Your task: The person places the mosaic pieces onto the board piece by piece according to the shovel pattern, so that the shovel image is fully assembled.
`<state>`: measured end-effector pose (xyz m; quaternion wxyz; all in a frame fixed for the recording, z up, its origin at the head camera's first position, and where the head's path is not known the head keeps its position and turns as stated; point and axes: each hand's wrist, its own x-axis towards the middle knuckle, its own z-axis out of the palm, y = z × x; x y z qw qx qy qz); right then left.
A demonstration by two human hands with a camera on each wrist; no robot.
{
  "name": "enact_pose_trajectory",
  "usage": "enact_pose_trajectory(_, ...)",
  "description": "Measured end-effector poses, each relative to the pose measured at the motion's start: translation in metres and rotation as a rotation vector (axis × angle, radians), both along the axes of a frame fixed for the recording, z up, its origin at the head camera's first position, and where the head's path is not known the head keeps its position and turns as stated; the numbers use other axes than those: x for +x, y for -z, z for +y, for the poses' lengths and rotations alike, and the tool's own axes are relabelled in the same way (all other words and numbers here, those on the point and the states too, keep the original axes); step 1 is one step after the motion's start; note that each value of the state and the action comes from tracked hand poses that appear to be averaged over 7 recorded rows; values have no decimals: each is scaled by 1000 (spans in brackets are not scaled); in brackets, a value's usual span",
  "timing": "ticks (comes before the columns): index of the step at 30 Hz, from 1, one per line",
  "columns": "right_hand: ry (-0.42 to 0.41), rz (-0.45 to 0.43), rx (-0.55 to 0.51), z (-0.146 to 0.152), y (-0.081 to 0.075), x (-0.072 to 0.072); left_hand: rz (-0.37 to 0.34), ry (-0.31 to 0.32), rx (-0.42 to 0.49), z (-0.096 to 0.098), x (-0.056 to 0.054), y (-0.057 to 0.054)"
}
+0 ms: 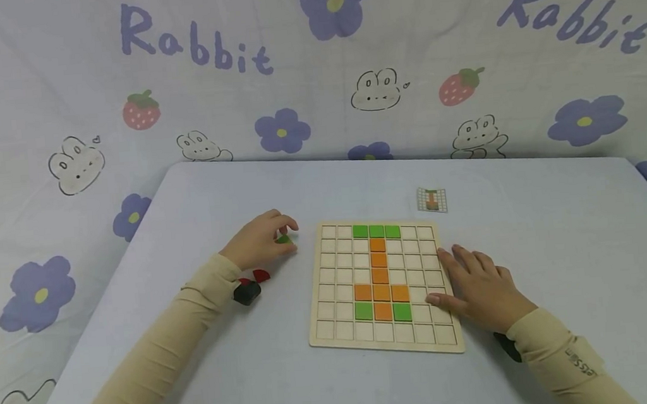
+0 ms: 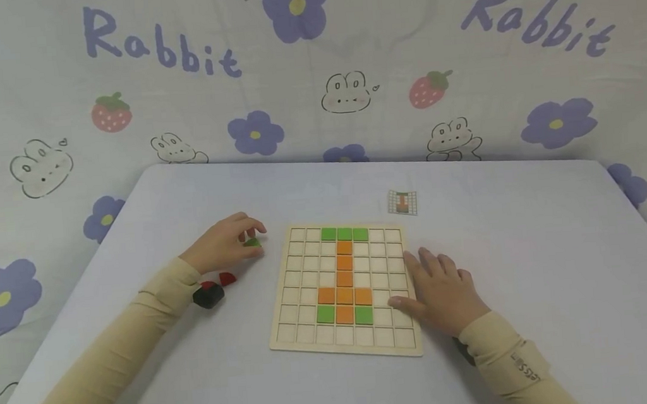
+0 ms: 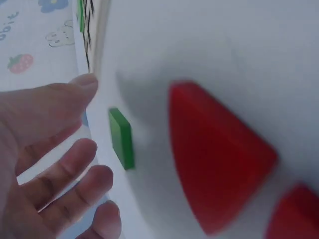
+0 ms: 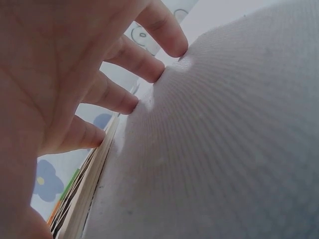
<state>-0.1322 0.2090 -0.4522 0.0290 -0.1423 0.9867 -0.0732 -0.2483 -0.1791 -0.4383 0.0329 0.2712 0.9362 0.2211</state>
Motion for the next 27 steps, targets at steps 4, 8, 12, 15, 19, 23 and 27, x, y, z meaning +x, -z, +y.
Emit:
enact_pose_trajectory(4,3,8,6,-1,1,1,-29,-40,-37,-6,-2,2)
enact_pose_trajectory(8,5,4,1,-1,2,2,-45,-58,-53,-9,-4,5)
enact_pose_trajectory(12,3,7,-6,-2,3,3,-47,-57,-49,-10,-5,7)
enact_pose_trajectory(15,2,6,-9,-2,3,4,-47,-55,-42,-10,-6,8)
enact_pose_trajectory(19,2,9,-7,-2,3,4,-40,-42,-40,-11,-6,9)
enact_pose_trajectory(23,1,13,-8,-3,2,5,-40,-34,-32,-10,-5,8)
enact_pose_trajectory(27,3,8,-8,-3,3,4,-22,-16,-19,-7,-1,4)
